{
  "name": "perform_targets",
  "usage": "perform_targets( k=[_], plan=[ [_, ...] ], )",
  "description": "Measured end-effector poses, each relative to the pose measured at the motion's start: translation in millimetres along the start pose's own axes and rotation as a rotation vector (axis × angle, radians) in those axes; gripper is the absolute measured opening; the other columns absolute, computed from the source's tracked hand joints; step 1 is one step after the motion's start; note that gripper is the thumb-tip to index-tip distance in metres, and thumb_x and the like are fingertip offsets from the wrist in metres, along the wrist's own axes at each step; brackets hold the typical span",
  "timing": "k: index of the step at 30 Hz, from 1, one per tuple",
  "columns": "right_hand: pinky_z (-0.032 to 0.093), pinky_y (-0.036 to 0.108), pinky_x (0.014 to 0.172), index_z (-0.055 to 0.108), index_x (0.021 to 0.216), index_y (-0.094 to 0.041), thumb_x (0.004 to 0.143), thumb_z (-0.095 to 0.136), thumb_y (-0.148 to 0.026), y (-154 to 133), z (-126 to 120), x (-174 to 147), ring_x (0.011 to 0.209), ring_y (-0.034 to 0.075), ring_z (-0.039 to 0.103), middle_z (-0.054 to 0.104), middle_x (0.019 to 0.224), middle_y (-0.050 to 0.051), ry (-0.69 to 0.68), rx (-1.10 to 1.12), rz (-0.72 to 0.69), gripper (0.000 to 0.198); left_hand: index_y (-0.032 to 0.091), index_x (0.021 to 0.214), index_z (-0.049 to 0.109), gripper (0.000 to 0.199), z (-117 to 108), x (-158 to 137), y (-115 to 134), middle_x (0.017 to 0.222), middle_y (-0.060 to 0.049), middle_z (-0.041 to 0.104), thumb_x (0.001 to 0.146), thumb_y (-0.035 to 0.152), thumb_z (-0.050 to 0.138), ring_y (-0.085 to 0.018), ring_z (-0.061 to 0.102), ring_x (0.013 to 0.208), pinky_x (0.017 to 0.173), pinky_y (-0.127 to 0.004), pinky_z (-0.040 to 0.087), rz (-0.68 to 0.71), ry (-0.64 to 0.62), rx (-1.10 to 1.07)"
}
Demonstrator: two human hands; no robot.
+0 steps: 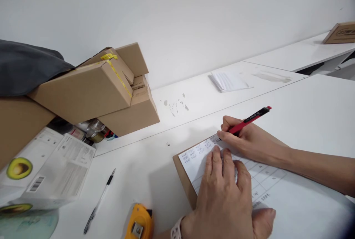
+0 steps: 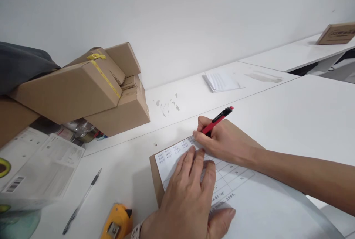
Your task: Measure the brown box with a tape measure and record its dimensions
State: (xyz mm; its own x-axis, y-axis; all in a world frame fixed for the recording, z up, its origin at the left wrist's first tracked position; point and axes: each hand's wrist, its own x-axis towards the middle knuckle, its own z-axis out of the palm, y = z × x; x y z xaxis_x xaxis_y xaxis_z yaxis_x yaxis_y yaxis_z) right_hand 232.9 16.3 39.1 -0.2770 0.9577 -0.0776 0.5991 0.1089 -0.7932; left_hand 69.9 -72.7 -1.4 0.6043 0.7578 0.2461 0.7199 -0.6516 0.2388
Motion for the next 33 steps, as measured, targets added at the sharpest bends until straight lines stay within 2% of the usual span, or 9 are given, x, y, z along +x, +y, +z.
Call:
perform_targets(
  k=[13, 23, 33],
  plan=[
    [0.032, 0.027, 0.05, 0.047, 0.073, -0.023, 0.09, 0.058, -0.039, 1.5, -0.1, 1.0, 0.054, 0.012, 0.038, 0.047, 0.058, -0.005, -0.019, -0.045, 0.006, 0.026, 0.003, 0.145, 0.049, 0.073, 0.8, -0.6, -0.4, 0.154, -0.029, 0.044, 0.099, 0.059, 0.038, -0.044, 0.032, 0.149, 0.117, -0.057, 0.04, -0.003, -0.012, -0.006],
    [0.03, 0.027, 0.048, 0.047, 0.073, -0.024, 0.09, 0.058, -0.039, 1.1, -0.8, 0.7, 0.053, 0.012, 0.038, 0.046, 0.057, -0.005, -0.015, -0.037, -0.01, 0.025, 0.003, 0.143, 0.051, 0.072, 1.3, -1.2, 0.4, 0.153, -0.03, 0.044, 0.099, 0.058, 0.038, -0.044, 0.034, 0.147, 0.116, -0.057, 0.04, 0.008, 0.014, -0.009],
    [0.03, 0.027, 0.049, 0.045, 0.074, -0.024, 0.091, 0.058, -0.038, 1.5, 0.5, 0.3, 0.055, 0.012, 0.036, 0.042, 0.058, -0.006, 0.016, -0.025, 0.011, 0.026, 0.003, 0.143, 0.052, 0.074, -1.1, -0.9, 0.5, 0.153, -0.03, 0.043, 0.098, 0.06, 0.039, -0.045, 0.032, 0.148, 0.117, -0.057, 0.038, -0.012, -0.013, -0.036]
  ],
)
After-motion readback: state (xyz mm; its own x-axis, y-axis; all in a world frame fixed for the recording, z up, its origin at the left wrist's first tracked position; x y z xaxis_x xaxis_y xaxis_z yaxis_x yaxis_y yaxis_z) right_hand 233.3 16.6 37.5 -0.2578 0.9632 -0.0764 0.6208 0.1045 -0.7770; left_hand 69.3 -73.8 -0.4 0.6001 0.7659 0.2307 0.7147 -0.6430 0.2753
